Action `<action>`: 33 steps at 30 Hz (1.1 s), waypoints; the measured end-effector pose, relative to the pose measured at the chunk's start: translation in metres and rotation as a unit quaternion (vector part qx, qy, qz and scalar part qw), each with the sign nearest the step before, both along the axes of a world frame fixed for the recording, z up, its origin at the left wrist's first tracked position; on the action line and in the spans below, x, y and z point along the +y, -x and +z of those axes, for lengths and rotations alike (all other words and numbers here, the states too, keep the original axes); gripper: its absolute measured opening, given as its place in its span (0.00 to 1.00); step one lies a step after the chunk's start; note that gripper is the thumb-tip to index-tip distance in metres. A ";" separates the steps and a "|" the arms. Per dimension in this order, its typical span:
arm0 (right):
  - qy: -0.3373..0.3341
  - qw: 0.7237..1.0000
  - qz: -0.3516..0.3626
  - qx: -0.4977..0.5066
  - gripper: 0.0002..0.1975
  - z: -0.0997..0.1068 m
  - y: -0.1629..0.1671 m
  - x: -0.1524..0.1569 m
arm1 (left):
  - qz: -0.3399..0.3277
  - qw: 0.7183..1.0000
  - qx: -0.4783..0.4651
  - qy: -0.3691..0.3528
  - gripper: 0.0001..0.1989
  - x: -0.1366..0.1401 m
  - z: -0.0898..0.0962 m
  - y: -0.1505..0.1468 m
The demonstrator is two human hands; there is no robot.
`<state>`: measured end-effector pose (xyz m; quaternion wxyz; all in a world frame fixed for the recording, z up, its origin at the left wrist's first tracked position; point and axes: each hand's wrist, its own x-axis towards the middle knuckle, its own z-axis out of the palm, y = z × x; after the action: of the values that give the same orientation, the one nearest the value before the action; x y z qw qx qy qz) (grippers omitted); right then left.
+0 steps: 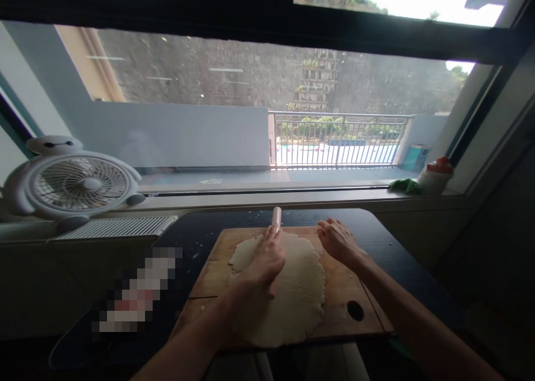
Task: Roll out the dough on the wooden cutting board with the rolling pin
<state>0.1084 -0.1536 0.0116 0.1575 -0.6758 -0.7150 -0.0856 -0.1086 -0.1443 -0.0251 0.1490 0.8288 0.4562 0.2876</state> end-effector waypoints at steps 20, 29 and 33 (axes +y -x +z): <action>0.163 0.980 0.105 0.039 0.18 -0.028 0.115 0.138 | 0.012 0.996 -0.092 0.010 0.30 -0.065 -0.028 0.025; 0.158 0.986 0.048 0.017 0.16 -0.026 0.075 0.095 | 0.013 0.999 -0.020 0.023 0.28 -0.082 -0.018 0.021; 0.151 0.987 0.053 -0.013 0.17 -0.025 0.094 0.108 | 0.055 0.998 0.043 0.000 0.28 -0.077 -0.025 0.025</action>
<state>0.0143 -0.0455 -0.0129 0.0488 -0.6517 -0.7565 0.0233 -0.1332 -0.2212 -0.0504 0.1136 0.8141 0.5070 0.2595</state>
